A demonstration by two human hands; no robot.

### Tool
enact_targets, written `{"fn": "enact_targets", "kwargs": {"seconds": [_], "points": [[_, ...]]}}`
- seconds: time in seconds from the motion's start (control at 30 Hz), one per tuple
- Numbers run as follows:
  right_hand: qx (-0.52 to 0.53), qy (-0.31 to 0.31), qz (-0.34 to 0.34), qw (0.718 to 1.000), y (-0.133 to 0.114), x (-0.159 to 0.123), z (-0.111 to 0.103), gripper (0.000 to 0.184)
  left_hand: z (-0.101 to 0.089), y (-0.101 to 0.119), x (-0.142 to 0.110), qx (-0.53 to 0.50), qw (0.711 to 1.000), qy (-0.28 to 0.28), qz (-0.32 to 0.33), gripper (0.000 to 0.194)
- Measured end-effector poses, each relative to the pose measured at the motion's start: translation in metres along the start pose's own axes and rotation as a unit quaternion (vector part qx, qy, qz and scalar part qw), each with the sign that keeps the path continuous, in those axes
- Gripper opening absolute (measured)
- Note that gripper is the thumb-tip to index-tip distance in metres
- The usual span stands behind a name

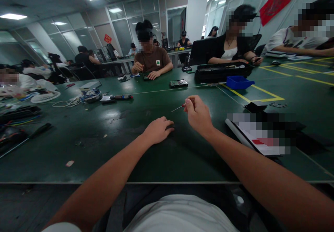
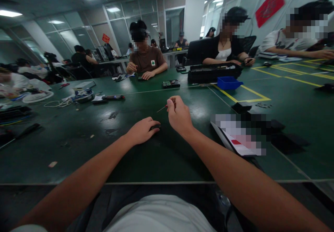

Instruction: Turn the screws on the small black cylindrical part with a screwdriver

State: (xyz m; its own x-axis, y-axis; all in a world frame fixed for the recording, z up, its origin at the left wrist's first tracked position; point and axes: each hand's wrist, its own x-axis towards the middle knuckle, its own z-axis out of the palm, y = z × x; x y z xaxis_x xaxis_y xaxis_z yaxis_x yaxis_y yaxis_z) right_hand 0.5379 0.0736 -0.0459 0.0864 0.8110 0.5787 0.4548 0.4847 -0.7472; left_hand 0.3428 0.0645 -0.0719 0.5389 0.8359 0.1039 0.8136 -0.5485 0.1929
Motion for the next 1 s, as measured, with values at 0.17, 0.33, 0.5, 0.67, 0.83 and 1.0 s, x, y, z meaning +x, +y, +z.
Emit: {"fn": "enact_targets", "kwargs": {"seconds": [0.17,0.33,0.5,0.67,0.83,1.0], "points": [[0.0,-0.011,-0.002,1.0,0.002,-0.001,0.001,0.02,0.004,0.008,0.006,0.064,0.998,-0.014,0.004,0.036],[0.001,-0.019,-0.003,1.0,0.001,-0.001,0.0,0.021,-0.003,0.006,0.004,-0.021,1.0,0.007,-0.008,0.034],[0.004,-0.036,-0.002,0.999,-0.001,-0.001,-0.002,0.022,-0.018,-0.005,-0.001,-0.227,0.967,0.09,-0.067,0.028],[0.007,-0.039,0.0,0.999,-0.002,0.0,-0.003,0.023,-0.038,-0.019,-0.008,-0.488,0.839,0.154,-0.185,0.022],[0.007,-0.044,-0.003,0.999,-0.001,-0.001,-0.002,0.023,-0.06,-0.048,-0.028,-0.591,0.734,0.245,-0.228,0.019],[0.005,-0.048,-0.005,0.999,0.001,-0.002,0.0,0.023,-0.081,-0.092,-0.059,-0.615,0.65,0.328,-0.302,0.015]]}}
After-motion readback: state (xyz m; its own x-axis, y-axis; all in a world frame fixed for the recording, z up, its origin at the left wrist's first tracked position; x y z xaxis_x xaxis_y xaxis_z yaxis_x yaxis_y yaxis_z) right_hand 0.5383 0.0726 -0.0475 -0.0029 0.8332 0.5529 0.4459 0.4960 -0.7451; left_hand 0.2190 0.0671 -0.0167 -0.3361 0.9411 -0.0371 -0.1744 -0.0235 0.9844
